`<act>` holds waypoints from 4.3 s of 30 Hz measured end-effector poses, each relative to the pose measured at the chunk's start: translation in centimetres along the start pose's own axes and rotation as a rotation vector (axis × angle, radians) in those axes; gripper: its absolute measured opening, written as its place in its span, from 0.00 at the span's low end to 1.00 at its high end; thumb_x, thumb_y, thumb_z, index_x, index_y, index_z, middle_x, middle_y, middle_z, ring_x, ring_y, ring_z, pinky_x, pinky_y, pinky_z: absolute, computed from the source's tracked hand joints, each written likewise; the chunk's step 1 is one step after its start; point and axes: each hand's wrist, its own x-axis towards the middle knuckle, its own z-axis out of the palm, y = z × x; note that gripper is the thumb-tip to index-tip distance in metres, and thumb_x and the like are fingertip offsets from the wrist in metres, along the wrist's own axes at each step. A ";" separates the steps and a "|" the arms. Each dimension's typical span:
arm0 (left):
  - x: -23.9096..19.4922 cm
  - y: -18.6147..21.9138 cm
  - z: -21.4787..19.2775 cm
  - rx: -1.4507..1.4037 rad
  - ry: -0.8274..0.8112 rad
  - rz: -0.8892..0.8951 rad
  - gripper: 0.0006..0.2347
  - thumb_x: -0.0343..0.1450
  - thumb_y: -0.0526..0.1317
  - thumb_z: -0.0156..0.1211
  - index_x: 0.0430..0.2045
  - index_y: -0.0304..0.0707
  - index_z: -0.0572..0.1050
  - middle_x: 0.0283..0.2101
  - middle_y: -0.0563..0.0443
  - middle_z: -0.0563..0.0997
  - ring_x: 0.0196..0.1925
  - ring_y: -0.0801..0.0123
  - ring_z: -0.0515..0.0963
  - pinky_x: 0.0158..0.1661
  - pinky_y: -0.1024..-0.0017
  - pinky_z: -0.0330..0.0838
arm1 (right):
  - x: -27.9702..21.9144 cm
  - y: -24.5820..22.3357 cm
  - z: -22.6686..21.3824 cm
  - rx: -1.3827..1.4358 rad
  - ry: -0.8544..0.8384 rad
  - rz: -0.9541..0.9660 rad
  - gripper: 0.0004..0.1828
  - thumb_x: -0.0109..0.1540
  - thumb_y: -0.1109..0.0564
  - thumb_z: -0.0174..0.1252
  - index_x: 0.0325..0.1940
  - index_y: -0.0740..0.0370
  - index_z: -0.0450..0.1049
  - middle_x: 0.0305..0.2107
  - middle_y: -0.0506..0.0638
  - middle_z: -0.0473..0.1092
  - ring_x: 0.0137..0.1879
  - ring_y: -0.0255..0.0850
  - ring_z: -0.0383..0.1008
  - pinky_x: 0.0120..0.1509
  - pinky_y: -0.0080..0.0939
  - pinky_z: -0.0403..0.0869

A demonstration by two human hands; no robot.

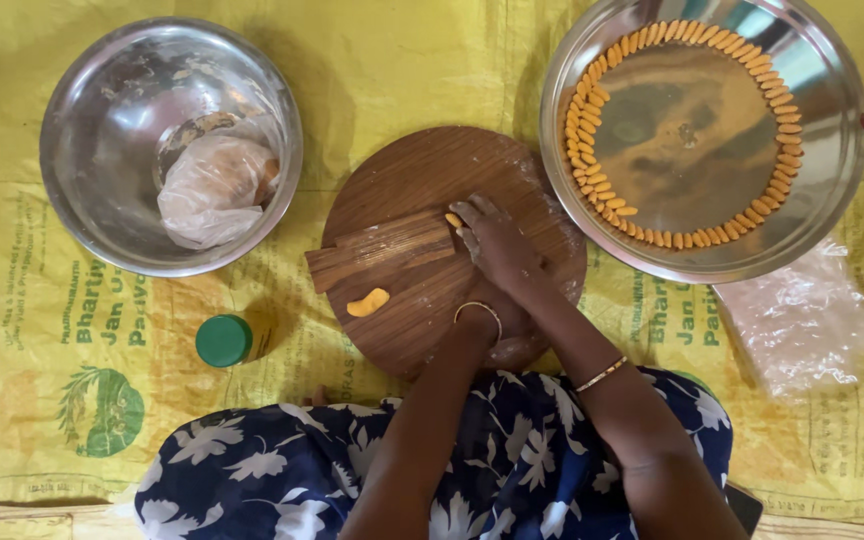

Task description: The person sits on the floor and shapes small pieces of yellow dough into elongated forms using a wooden grooved tool. They roll the dough between palms, press it into the tool, and place the finished pieces onto a metal tray.

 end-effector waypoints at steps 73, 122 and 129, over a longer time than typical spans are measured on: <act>0.1 0.2 -0.7 0.061 0.094 0.049 0.20 0.77 0.48 0.43 0.60 0.37 0.67 0.60 0.43 0.68 0.63 0.56 0.64 0.64 0.57 0.56 | -9.0 22.2 -11.6 0.147 0.311 0.691 0.08 0.58 0.64 0.70 0.41 0.65 0.82 0.35 0.53 0.80 0.39 0.40 0.81 0.46 0.40 0.76; -15.0 -8.7 0.3 -0.943 0.655 -0.070 0.12 0.75 0.40 0.61 0.46 0.30 0.78 0.41 0.41 0.85 0.43 0.59 0.84 0.46 0.65 0.76 | -11.1 -13.9 -2.1 0.543 0.013 0.006 0.18 0.67 0.57 0.58 0.61 0.61 0.75 0.57 0.55 0.70 0.63 0.48 0.70 0.68 0.46 0.67; -13.6 -6.5 -1.5 -1.279 0.504 -0.283 0.13 0.75 0.44 0.58 0.42 0.30 0.77 0.33 0.48 0.83 0.30 0.73 0.80 0.31 0.74 0.72 | -11.0 -12.2 -2.5 0.511 0.108 0.127 0.15 0.61 0.61 0.65 0.51 0.64 0.77 0.45 0.53 0.75 0.52 0.44 0.77 0.57 0.41 0.74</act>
